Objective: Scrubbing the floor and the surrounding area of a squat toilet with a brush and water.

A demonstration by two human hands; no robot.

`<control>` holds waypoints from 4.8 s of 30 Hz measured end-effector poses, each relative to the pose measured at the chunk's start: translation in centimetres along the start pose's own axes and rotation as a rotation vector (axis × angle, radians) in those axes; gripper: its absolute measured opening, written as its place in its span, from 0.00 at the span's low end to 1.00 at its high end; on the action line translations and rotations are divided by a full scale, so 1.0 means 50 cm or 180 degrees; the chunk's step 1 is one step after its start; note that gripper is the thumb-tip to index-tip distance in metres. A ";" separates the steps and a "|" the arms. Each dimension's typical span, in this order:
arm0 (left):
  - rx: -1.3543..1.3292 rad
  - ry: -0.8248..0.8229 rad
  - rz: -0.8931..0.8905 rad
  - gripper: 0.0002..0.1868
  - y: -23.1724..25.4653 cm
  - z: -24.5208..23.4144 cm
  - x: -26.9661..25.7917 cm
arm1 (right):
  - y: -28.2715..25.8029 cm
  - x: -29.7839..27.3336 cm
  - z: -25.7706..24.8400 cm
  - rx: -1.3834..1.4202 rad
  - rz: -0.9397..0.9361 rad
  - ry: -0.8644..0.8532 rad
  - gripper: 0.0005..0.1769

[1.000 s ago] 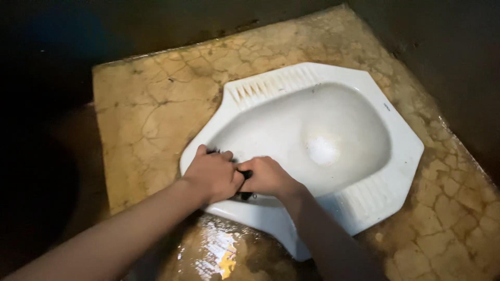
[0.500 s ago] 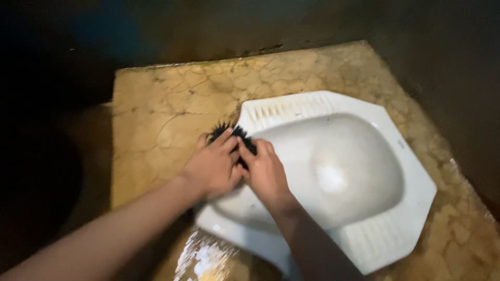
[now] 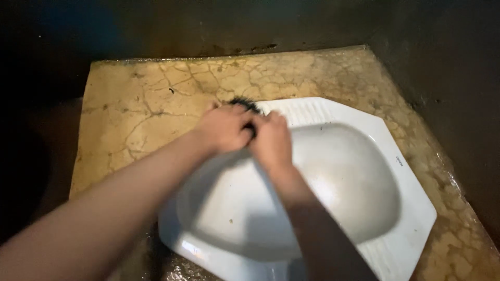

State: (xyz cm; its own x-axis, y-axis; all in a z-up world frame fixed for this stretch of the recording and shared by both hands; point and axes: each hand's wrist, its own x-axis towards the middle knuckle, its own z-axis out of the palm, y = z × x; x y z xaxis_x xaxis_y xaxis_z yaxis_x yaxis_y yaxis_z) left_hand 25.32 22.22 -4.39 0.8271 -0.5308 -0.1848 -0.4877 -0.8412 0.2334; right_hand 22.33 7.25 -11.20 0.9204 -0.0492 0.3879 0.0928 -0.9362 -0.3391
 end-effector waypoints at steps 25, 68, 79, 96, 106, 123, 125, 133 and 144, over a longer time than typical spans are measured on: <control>0.0425 0.1155 -0.0293 0.26 0.036 0.123 -0.014 | 0.236 0.031 0.145 0.2173 0.3370 0.1971 0.32; 0.0161 0.0925 -0.0466 0.34 0.009 0.131 -0.016 | 0.327 -0.020 -0.144 -0.1038 0.1051 -0.0314 0.32; 0.0110 0.0587 -0.0386 0.37 -0.005 0.108 -0.019 | 0.277 -0.239 -0.327 -0.3010 0.0208 -0.2122 0.15; 0.0258 0.0233 -0.0059 0.33 -0.093 0.037 -0.240 | 0.032 -0.267 0.116 -0.0208 0.0270 -0.1778 0.13; 0.0110 0.0697 0.0001 0.31 -0.134 0.055 -0.336 | 0.028 -0.243 -0.069 -0.0239 0.0286 -0.2182 0.33; -0.0420 0.1307 -0.0600 0.31 -0.232 0.041 -0.369 | -0.157 -0.309 -0.124 0.2117 -0.0796 -0.2125 0.30; -0.0442 0.1330 -0.0588 0.29 -0.248 0.043 -0.372 | -0.203 -0.280 -0.150 0.1954 -0.1190 -0.2067 0.29; -0.0515 0.1500 -0.0586 0.25 -0.285 0.049 -0.418 | -0.210 -0.077 -0.049 0.0693 -0.0118 -0.1061 0.21; -0.0296 0.1405 -0.0430 0.26 -0.294 0.006 -0.386 | -0.339 -0.219 -0.093 0.0632 -0.1559 -0.1198 0.28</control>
State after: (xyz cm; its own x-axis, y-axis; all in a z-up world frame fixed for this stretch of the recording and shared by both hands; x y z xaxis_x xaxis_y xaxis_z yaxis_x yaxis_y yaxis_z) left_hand 16.44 44.79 -4.56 0.9310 -0.3057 0.1994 -0.3570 -0.8763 0.3234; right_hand 8.91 22.02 -5.72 0.8205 0.5263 0.2232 0.5710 -0.7352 -0.3653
